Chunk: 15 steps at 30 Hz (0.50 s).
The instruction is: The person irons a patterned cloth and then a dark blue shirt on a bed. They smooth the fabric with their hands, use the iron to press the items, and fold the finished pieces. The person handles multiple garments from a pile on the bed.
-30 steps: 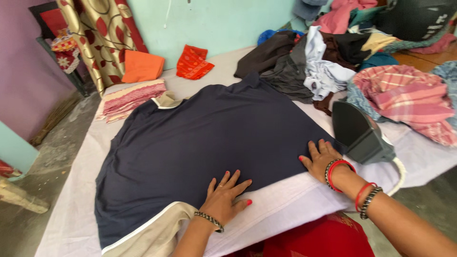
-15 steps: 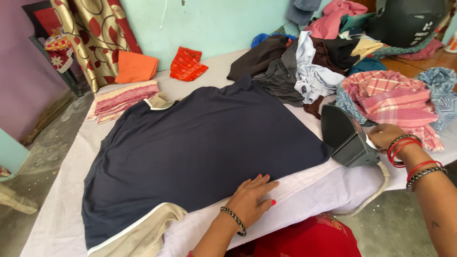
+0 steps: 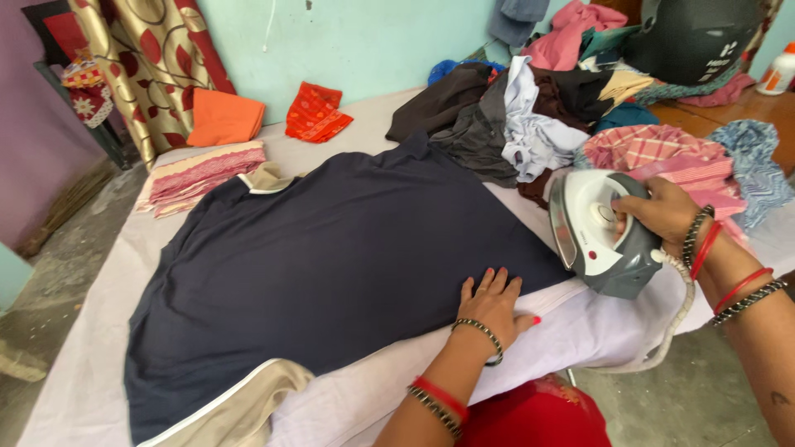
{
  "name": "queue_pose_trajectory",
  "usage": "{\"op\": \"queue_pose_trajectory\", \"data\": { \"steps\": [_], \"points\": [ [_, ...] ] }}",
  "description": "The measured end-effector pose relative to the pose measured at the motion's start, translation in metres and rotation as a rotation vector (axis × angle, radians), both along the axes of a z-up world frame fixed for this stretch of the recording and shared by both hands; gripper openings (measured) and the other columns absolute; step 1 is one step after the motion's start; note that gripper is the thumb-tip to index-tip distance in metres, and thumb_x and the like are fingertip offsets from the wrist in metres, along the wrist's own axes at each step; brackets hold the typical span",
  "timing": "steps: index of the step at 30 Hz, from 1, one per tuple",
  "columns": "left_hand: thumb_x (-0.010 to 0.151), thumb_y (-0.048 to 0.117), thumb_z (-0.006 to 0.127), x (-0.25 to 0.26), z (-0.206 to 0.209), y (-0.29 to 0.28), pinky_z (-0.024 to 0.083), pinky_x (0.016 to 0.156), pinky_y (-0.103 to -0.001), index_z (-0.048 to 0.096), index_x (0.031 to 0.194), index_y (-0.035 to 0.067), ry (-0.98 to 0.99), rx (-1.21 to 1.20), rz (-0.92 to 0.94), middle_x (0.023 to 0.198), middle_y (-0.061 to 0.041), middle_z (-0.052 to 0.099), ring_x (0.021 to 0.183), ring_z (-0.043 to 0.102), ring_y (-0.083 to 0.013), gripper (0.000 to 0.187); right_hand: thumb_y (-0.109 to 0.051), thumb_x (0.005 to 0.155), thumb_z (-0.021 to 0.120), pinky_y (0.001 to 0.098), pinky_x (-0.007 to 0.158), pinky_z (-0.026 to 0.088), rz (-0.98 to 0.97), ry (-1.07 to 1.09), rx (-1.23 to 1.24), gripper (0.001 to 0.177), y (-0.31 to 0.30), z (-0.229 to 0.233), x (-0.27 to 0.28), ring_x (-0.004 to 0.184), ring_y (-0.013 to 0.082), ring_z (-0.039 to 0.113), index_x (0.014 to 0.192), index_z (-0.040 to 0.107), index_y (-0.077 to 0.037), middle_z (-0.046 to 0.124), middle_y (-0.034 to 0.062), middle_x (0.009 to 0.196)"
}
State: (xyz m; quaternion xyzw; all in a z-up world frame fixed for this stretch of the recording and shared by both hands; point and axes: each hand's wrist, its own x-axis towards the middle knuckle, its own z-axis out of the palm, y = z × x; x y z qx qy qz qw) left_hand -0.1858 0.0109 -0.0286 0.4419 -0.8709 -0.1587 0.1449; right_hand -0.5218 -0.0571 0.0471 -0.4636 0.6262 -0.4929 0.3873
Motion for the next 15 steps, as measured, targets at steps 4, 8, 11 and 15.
{"op": "queue_pose_trajectory", "data": {
  "steps": [4, 8, 11, 15],
  "points": [
    [0.090, 0.057, 0.061, -0.045, -0.007, -0.020, 0.009, 0.120, -0.063, 0.042, 0.152, 0.014, -0.019, -0.040, -0.021, 0.164, -0.016, 0.028, 0.154, 0.018, -0.0348, 0.078, -0.002, 0.088, 0.064, 0.0379, 0.052, 0.058, 0.001, 0.064, -0.117, 0.036, 0.021, 0.049, 0.026, 0.058, 0.0228, 0.067, 0.119, 0.052, 0.010, 0.065, 0.0151, 0.076],
    [0.085, 0.051, 0.068, -0.076, -0.022, -0.022, 0.019, 0.119, -0.062, 0.054, 0.146, 0.020, 0.023, -0.165, -0.216, 0.163, -0.014, 0.037, 0.152, 0.029, -0.0355, 0.070, -0.005, 0.088, 0.068, 0.0371, 0.050, 0.054, 0.061, 0.170, -0.183, 0.038, 0.014, 0.063, 0.042, 0.057, 0.0210, 0.065, 0.120, 0.052, 0.006, 0.065, 0.0138, 0.075],
    [0.082, 0.046, 0.072, -0.068, -0.033, -0.006, 0.027, 0.120, -0.060, 0.061, 0.141, 0.021, 0.093, -0.198, -0.368, 0.159, -0.014, 0.046, 0.149, 0.040, -0.0346, 0.065, -0.007, 0.085, 0.071, 0.0354, 0.051, 0.053, 0.150, 0.310, -0.176, 0.043, -0.008, 0.055, 0.059, 0.056, 0.0187, 0.064, 0.124, 0.055, 0.001, 0.068, 0.0124, 0.076],
    [0.077, 0.037, 0.074, -0.021, -0.023, 0.019, 0.041, 0.115, -0.052, 0.072, 0.130, 0.017, 0.164, -0.093, -0.542, 0.144, -0.014, 0.060, 0.144, 0.050, -0.0371, 0.057, -0.017, 0.085, 0.072, 0.0342, 0.057, 0.056, 0.314, 0.571, -0.154, 0.041, -0.040, 0.039, 0.094, 0.057, 0.0163, 0.069, 0.121, 0.060, -0.001, 0.073, 0.0132, 0.075]
  ]
}}
